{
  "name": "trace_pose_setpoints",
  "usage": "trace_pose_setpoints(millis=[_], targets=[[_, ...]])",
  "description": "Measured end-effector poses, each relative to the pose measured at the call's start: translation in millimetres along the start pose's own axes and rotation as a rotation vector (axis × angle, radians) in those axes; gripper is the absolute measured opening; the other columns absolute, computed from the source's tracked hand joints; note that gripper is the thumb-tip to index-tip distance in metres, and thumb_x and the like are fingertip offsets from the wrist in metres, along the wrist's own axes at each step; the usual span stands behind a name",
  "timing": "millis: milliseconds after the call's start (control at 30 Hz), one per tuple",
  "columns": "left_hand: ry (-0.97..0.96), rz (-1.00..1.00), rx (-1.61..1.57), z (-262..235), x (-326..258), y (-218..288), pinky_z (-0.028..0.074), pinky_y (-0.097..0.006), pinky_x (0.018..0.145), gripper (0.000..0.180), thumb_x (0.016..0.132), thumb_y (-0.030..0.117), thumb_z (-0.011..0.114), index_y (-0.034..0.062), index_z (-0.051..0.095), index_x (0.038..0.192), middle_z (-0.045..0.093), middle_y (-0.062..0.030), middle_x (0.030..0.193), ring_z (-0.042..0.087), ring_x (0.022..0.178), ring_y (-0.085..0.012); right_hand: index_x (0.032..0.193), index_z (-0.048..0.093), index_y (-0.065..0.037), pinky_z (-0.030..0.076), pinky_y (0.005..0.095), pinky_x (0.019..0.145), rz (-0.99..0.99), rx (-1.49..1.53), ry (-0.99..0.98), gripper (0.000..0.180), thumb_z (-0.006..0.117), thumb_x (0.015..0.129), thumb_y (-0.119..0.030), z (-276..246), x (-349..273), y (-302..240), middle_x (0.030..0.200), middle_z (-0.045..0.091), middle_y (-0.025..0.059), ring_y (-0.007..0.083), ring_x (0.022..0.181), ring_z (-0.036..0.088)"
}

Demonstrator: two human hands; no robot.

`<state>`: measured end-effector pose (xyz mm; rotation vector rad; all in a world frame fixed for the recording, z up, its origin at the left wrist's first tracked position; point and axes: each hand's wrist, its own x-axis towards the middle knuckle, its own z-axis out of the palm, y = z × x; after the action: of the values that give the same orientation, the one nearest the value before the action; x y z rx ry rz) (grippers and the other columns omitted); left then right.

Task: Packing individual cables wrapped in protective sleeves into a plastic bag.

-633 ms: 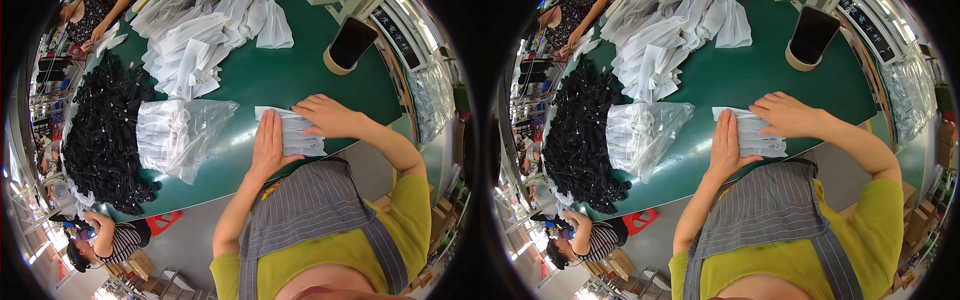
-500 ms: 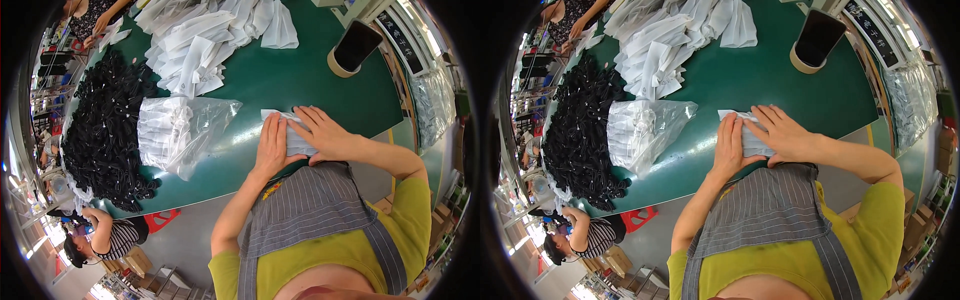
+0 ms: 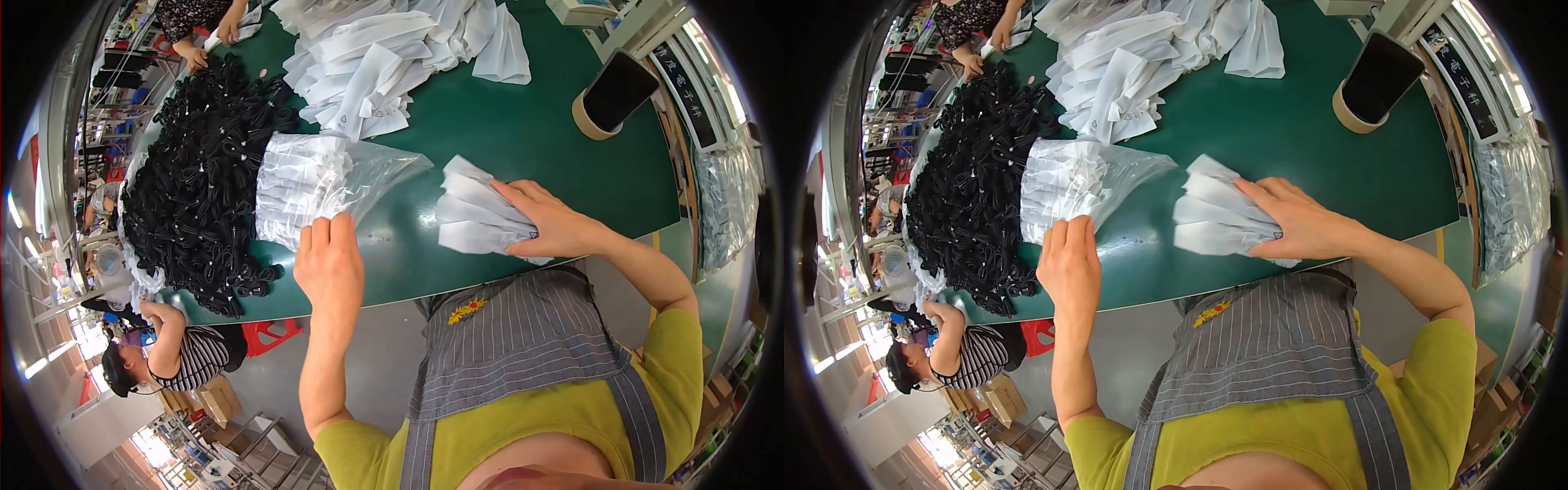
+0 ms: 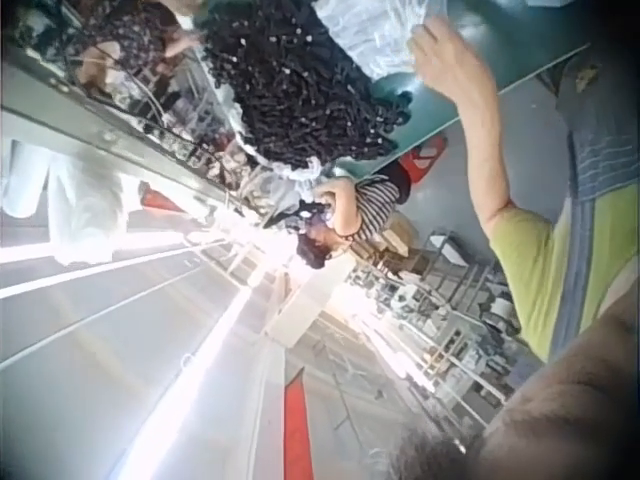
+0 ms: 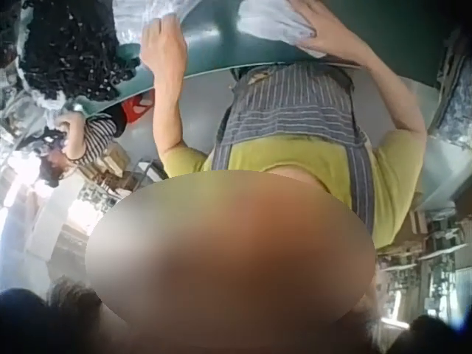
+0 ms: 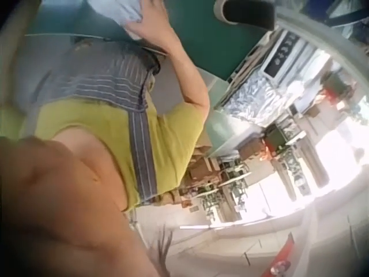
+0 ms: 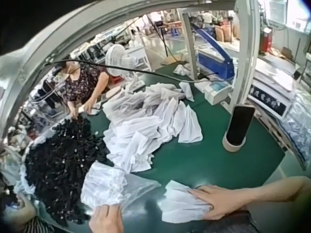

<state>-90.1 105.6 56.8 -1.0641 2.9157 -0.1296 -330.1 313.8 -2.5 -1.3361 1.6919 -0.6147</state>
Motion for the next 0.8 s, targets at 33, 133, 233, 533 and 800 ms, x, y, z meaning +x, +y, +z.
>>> trace_pose_setpoints(millis=[33, 133, 233, 533, 800], targets=[[0.002, -0.005, 0.005, 2, -3, -2, 0.050, -0.037, 0.076, 0.025, 0.084, 0.015, 0.070, 0.0062, 0.064, 0.106, 0.064, -0.0116, 0.101, 0.062, 0.093, -0.0285, 0.151, 0.021, 0.000, 0.037, 0.0412, 0.102, -0.007, 0.000, -0.002, 0.094, 0.071, 0.079, -0.034, -4, 3, -10, 0.137, 0.038, 0.0218, 0.0354, 0.120, 0.043], [0.231, -0.010, -0.328, 9, -8, -6, 0.048, -0.031, 0.062, 0.007, 0.091, 0.009, 0.063, 0.0042, 0.064, 0.096, 0.066, -0.0096, 0.089, 0.062, 0.075, -0.0273, 0.153, 0.017, -0.005, 0.035, 0.0387, 0.106, -0.120, 0.156, -0.165, 0.097, 0.072, 0.078, -0.034, -8, 23, -37, 0.139, 0.038, 0.0177, 0.0321, 0.126, 0.041], [0.072, -0.189, -0.938, 12, -8, -13, 0.044, -0.025, 0.063, 0.008, 0.094, 0.006, 0.058, 0.0024, 0.063, 0.100, 0.064, -0.0054, 0.085, 0.061, 0.073, -0.0131, 0.153, 0.018, -0.006, 0.036, 0.0370, 0.104, -0.254, 0.217, -0.263, 0.098, 0.072, 0.078, -0.037, -4, 53, -58, 0.137, 0.040, 0.0177, 0.0306, 0.124, 0.043], [0.469, -0.160, -1.053, 23, -14, -12, 0.039, -0.022, 0.050, 0.009, 0.092, 0.006, 0.063, 0.0023, 0.066, 0.100, 0.064, -0.0007, 0.078, 0.049, 0.057, -0.0063, 0.146, 0.027, 0.006, 0.039, 0.0393, 0.099, -0.249, 0.074, -0.080, 0.094, 0.064, 0.080, -0.050, 16, 130, -59, 0.121, 0.048, 0.0243, 0.0356, 0.116, 0.048], [0.467, 0.040, -0.776, 15, -1, 0, 0.041, -0.027, 0.048, 0.011, 0.084, -0.001, 0.069, 0.0007, 0.069, 0.095, 0.068, -0.0094, 0.073, 0.056, 0.052, -0.0140, 0.143, 0.033, 0.005, 0.038, 0.0441, 0.089, -0.104, -0.460, 0.226, 0.083, 0.068, 0.079, -0.034, 28, 138, -51, 0.115, 0.048, 0.0259, 0.0371, 0.106, 0.047]])
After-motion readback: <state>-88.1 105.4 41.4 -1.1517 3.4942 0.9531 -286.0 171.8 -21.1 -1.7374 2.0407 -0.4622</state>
